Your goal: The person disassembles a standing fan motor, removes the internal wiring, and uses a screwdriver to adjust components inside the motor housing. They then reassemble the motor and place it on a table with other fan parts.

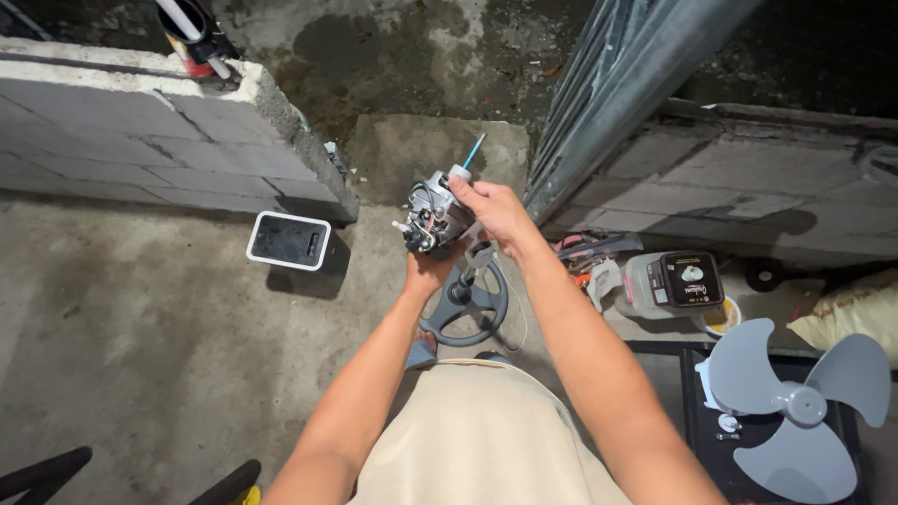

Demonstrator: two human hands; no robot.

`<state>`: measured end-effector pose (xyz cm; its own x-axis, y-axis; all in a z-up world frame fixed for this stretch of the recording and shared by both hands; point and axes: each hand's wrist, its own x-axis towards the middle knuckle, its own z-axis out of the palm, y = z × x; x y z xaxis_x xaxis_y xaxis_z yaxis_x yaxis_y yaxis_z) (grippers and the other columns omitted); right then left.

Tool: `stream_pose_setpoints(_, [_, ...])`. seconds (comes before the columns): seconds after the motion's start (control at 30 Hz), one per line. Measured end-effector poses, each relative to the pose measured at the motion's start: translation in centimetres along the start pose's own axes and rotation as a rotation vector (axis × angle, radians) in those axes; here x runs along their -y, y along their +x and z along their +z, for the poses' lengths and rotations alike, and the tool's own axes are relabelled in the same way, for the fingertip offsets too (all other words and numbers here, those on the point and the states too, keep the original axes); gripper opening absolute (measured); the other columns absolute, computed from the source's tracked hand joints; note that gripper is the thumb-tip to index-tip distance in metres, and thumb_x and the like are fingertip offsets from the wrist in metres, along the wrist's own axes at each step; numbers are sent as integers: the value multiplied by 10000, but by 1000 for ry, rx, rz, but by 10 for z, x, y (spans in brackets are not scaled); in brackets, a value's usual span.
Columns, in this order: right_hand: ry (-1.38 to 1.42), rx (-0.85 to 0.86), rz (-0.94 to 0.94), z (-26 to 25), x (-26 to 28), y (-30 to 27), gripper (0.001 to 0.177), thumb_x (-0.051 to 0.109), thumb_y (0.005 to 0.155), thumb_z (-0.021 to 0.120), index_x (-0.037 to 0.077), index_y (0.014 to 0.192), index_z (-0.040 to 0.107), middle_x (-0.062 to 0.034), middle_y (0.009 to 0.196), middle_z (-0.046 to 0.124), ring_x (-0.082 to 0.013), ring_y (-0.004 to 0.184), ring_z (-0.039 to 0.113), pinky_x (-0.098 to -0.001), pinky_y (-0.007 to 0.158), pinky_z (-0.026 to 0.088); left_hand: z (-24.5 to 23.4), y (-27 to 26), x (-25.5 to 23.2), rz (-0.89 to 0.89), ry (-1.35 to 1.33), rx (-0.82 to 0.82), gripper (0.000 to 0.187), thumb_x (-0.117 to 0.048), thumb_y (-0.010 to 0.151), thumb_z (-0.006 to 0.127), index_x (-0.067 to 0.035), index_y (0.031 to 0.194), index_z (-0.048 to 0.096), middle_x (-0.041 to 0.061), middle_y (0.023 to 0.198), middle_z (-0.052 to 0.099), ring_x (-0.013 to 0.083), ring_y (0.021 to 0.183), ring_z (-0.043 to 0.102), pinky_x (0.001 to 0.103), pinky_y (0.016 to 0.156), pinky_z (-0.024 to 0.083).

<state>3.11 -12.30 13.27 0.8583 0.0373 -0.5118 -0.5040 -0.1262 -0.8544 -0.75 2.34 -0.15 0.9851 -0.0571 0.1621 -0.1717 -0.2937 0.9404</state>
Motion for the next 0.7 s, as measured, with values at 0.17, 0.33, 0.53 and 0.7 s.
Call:
stream_pose_setpoints(0.17, [-63,29,-18,1,-10,15,577,669,840,678,127,1009,782,20,828,681,-116,732,585,-304,581,406,-7,1,-13,-230,-505,-35,553,-101,781,811,-32,1283,591,95,1142,719,200,943,721,371,788,616])
stream_pose_setpoints(0.33, [-54,84,-36,5,-27,29,538,588,904,697,83,1073,776,16,799,710,-85,670,617,-272,551,462,-10,2,12,-317,-719,-22,414,37,837,796,54,1232,673,140,1129,736,209,936,722,348,794,632])
stream_pose_setpoints(0.53, [-111,124,-13,10,-41,39,437,400,878,745,113,1207,753,-1,917,749,-81,735,657,-274,563,498,-10,-5,27,-319,-825,0,431,39,831,774,43,1246,658,111,1168,731,190,1026,721,338,857,603])
stream_pose_setpoints(0.7, [-124,134,-20,8,-60,61,374,106,895,692,84,1267,724,-59,931,750,-146,716,648,-297,531,486,-15,-5,22,-389,-885,20,446,29,842,768,51,1275,661,109,1188,732,195,1030,718,334,871,590])
